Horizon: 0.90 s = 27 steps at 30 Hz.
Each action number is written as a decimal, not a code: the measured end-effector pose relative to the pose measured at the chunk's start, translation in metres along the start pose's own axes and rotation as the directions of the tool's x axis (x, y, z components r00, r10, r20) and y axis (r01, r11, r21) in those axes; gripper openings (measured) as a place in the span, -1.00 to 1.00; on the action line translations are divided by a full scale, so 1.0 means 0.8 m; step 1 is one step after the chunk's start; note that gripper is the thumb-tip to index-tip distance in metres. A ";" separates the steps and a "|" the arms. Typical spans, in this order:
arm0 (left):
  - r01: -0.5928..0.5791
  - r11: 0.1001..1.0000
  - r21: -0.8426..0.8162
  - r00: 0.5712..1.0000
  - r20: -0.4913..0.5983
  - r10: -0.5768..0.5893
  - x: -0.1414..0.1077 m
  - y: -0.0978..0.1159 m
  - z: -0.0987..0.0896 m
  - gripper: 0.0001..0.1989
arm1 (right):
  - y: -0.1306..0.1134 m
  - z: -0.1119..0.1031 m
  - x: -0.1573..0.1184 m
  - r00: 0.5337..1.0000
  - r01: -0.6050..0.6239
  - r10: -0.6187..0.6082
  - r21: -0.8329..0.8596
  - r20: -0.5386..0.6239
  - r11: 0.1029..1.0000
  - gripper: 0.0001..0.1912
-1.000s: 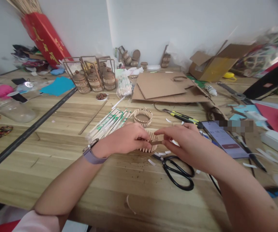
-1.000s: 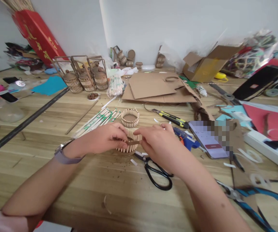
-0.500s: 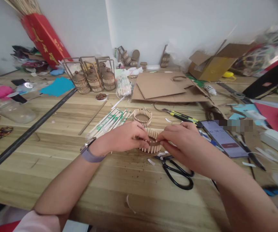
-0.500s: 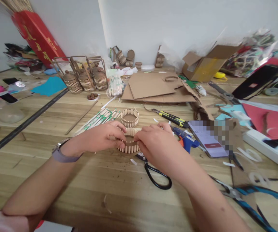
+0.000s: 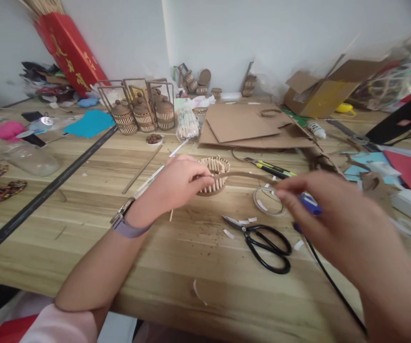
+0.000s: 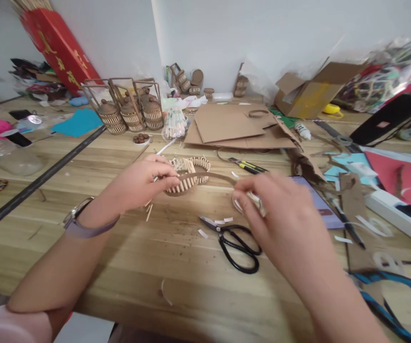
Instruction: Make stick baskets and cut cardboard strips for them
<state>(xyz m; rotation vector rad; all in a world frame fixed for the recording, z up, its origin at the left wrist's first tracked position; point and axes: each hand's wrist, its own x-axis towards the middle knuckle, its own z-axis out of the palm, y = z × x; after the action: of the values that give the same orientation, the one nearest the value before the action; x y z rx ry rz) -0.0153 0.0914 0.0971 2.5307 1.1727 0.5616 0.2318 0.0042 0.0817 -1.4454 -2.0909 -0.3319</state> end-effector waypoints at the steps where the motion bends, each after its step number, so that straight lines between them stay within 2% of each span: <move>1: 0.010 1.000 -0.002 1.000 -0.012 -0.010 -0.001 -0.001 -0.002 -0.78 | 0.007 0.007 -0.016 0.991 0.030 -0.038 0.062 0.129 0.998 -0.81; 3: 0.024 1.000 -0.006 0.999 -0.031 -0.024 -0.006 -0.004 -0.004 -0.78 | 0.021 0.030 -0.055 0.920 0.010 -0.044 0.090 0.390 0.996 -0.83; 4: 0.029 1.000 -0.008 0.999 -0.043 -0.030 -0.010 -0.006 -0.003 -0.78 | 0.026 0.042 -0.074 0.891 -0.002 -0.035 0.081 0.453 0.997 -0.87; 5: 0.031 0.999 -0.011 0.998 -0.060 -0.031 -0.014 -0.008 -0.001 -0.78 | 0.030 0.054 -0.091 0.876 -0.009 -0.030 0.077 0.481 0.997 -0.81; 7: 0.031 0.999 -0.027 0.992 -0.120 -0.034 -0.024 -0.013 0.004 -0.78 | 0.032 0.068 -0.117 0.878 -0.079 0.052 0.037 0.476 0.996 -0.72; 9: 0.035 0.998 -0.056 0.981 -0.191 -0.045 -0.036 -0.020 0.009 -0.77 | 0.026 0.069 -0.128 0.878 -0.140 0.116 0.017 0.464 0.990 -0.76; 12: 0.063 0.992 -0.105 0.955 -0.283 -0.090 -0.054 -0.030 0.017 -0.74 | 0.015 0.057 -0.122 0.874 -0.203 0.149 0.069 0.462 0.977 -0.89; 15: 0.099 0.983 -0.154 0.921 -0.361 -0.149 -0.067 -0.038 0.023 -0.73 | 0.018 0.054 -0.097 0.871 -0.242 0.169 0.105 0.461 0.965 -0.94; 20: 0.138 0.977 -0.160 0.863 -0.464 -0.198 -0.073 -0.047 0.034 -0.74 | 0.031 0.090 -0.035 0.848 -0.223 0.248 -0.109 0.468 0.969 -0.91; 22: 0.137 0.976 -0.171 0.852 -0.482 -0.204 -0.073 -0.052 0.038 -0.73 | 0.011 0.106 -0.021 0.852 -0.210 0.258 -0.153 0.457 0.966 -0.82; 24: 0.136 0.973 -0.187 0.838 -0.502 -0.214 -0.074 -0.055 0.042 -0.73 | -0.032 0.116 -0.022 0.876 -0.168 0.216 -0.148 0.431 0.975 -0.72; 25: 0.137 0.971 -0.194 0.830 -0.513 -0.220 -0.074 -0.056 0.043 -0.72 | -0.060 0.120 -0.028 0.906 -0.114 0.152 -0.117 0.396 0.987 -0.65; 27: 0.139 0.969 -0.202 0.816 -0.532 -0.228 -0.076 -0.058 0.044 -0.72 | -0.116 0.129 -0.045 0.919 0.057 -0.053 0.002 0.391 0.998 -0.34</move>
<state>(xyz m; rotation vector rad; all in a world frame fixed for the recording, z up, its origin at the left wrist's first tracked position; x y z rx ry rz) -0.0654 0.0692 0.0329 2.1415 1.4688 1.3400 0.1241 -0.0076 -0.0116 -1.5616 -2.4504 -0.0746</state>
